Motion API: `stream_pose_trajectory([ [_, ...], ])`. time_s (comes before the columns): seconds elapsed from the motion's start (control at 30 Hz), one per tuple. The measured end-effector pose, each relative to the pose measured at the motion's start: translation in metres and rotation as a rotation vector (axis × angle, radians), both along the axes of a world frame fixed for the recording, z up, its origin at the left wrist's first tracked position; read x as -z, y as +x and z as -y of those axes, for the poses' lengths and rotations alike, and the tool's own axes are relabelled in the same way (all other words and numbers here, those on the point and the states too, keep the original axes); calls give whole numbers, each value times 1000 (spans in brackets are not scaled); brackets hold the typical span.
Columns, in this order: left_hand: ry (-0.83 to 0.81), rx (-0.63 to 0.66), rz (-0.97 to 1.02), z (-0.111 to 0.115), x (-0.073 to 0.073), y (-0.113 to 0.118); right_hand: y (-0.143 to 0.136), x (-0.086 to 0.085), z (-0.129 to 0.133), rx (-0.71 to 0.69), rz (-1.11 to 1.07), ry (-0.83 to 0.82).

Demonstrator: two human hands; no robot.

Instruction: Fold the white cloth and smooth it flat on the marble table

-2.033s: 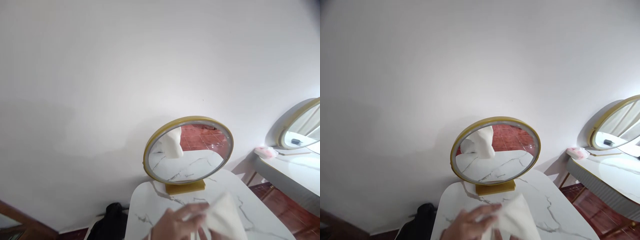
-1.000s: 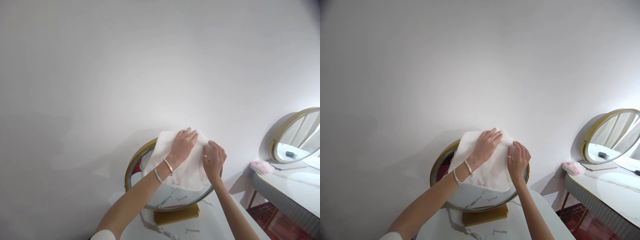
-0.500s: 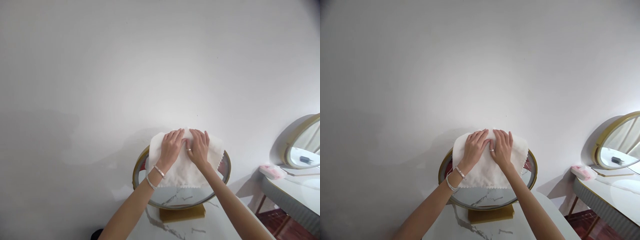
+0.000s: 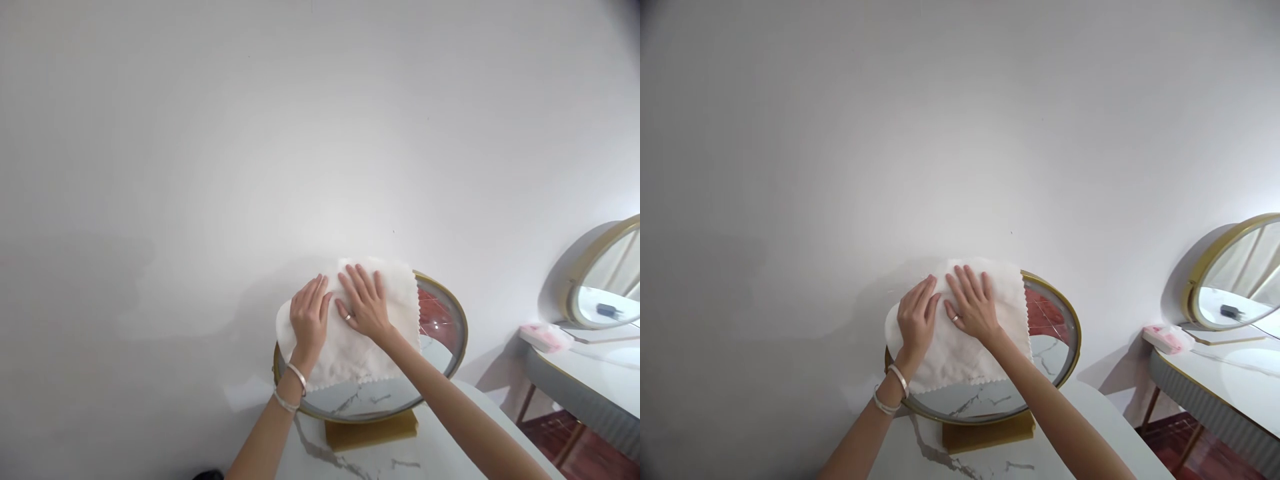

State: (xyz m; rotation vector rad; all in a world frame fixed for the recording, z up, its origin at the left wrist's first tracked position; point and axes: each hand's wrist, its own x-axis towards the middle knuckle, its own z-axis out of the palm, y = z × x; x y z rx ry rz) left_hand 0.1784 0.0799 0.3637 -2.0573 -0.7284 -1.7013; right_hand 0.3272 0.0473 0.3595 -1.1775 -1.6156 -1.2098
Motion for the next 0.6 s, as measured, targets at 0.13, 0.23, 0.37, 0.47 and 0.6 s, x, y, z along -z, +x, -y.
stream_pose_trajectory([
  [0.13, 70, 72, -210, 7, -31, 52, 39, 12, 6, 48, -267, 135],
  [0.23, 157, 124, -455, 13, -40, 101, 69, 35, 15, 83, -493, 203],
  [0.37, 364, 246, -785, 20, -37, 154, 93, 73, 27, 119, -721, 243],
  [0.47, 360, 282, -856, 19, -37, 167, 96, 85, 29, 124, -785, 199],
  [0.6, 249, 227, -695, 9, -44, 136, 81, 64, 19, 107, -659, 185],
])
